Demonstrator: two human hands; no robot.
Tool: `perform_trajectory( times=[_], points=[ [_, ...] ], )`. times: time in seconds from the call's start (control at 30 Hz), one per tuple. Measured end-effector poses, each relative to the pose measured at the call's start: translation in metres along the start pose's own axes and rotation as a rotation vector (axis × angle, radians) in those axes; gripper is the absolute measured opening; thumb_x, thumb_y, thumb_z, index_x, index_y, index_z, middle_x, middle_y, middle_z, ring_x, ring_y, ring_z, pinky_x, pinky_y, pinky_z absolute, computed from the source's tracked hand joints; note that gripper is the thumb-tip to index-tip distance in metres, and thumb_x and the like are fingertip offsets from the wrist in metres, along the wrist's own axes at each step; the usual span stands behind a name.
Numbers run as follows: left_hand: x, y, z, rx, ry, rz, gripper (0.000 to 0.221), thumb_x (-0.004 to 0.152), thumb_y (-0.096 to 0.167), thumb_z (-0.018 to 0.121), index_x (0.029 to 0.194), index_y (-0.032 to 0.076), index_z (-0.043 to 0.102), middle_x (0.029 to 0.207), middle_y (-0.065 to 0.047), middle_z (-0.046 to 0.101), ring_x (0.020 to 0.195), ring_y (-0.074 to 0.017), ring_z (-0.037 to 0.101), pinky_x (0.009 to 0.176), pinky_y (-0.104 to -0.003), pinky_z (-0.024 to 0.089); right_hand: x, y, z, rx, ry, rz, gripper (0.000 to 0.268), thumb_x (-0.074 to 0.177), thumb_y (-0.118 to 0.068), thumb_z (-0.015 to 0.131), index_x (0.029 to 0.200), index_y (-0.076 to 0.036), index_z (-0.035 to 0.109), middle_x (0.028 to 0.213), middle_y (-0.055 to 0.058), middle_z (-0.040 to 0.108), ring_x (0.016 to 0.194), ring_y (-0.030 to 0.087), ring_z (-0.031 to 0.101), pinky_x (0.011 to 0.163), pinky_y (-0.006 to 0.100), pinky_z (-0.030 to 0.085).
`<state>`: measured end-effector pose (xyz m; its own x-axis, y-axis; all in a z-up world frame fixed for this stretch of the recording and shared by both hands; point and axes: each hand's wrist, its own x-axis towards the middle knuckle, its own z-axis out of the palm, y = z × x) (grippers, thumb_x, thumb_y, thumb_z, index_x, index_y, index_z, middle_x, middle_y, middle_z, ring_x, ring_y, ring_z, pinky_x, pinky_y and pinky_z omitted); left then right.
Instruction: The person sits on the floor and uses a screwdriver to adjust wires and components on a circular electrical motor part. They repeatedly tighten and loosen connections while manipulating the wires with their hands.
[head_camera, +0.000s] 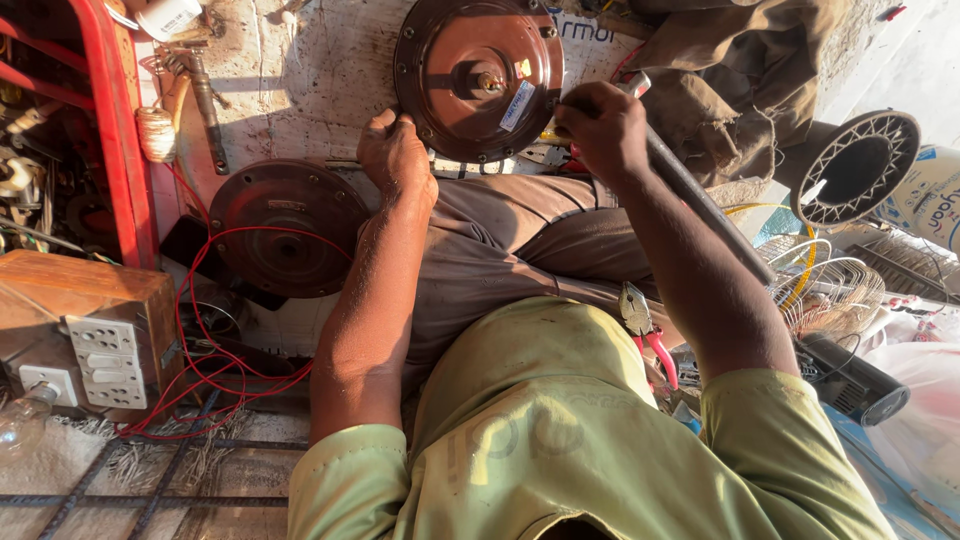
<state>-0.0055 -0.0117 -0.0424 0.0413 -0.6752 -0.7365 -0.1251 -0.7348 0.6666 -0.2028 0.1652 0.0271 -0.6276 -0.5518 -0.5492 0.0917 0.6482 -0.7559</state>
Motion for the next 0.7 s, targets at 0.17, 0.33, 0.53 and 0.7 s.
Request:
perform_trajectory(
  times=[0.17, 0.33, 0.53, 0.7],
  points=[
    [0.002, -0.001, 0.000, 0.043, -0.017, 0.027, 0.027, 0.093, -0.003, 0.062, 0.119, -0.010, 0.062, 0.118, -0.022, 0.067, 0.102, -0.0212, 0.067, 0.089, -0.029, 0.058, -0.005, 0.005, -0.005, 0.093, 0.009, -0.221, 0.037, 0.087, 0.007, 0.075, 0.123, 0.002, 0.067, 0.113, 0.011, 0.072, 0.102, 0.016, 0.072, 0.088, 0.028, 0.063],
    [-0.006, 0.007, -0.003, 0.120, -0.029, -0.033, 0.028, 0.095, 0.001, 0.059, 0.121, -0.009, 0.060, 0.120, -0.020, 0.064, 0.107, -0.0204, 0.069, 0.094, -0.027, 0.060, -0.001, 0.000, 0.010, -0.260, 0.071, -0.385, 0.026, 0.088, 0.001, 0.081, 0.114, -0.003, 0.078, 0.112, 0.013, 0.072, 0.098, 0.019, 0.074, 0.085, 0.031, 0.063],
    [-0.008, 0.009, -0.002, 0.044, -0.032, 0.022, 0.028, 0.094, 0.000, 0.061, 0.120, -0.011, 0.062, 0.118, -0.022, 0.067, 0.104, -0.0229, 0.069, 0.091, -0.029, 0.059, 0.001, -0.008, 0.004, -0.226, 0.051, -0.258, 0.013, 0.093, -0.004, 0.078, 0.103, 0.002, 0.073, 0.104, 0.015, 0.069, 0.090, 0.018, 0.072, 0.076, 0.031, 0.063],
    [-0.009, 0.006, 0.000, 0.087, -0.046, 0.072, 0.030, 0.093, -0.002, 0.061, 0.123, -0.010, 0.061, 0.118, -0.021, 0.067, 0.102, -0.0215, 0.068, 0.089, -0.031, 0.059, 0.031, 0.014, -0.002, 0.075, 0.288, -0.065, 0.013, 0.094, -0.010, 0.071, 0.105, -0.004, 0.072, 0.099, 0.009, 0.074, 0.082, 0.015, 0.077, 0.068, 0.030, 0.066]
  ],
)
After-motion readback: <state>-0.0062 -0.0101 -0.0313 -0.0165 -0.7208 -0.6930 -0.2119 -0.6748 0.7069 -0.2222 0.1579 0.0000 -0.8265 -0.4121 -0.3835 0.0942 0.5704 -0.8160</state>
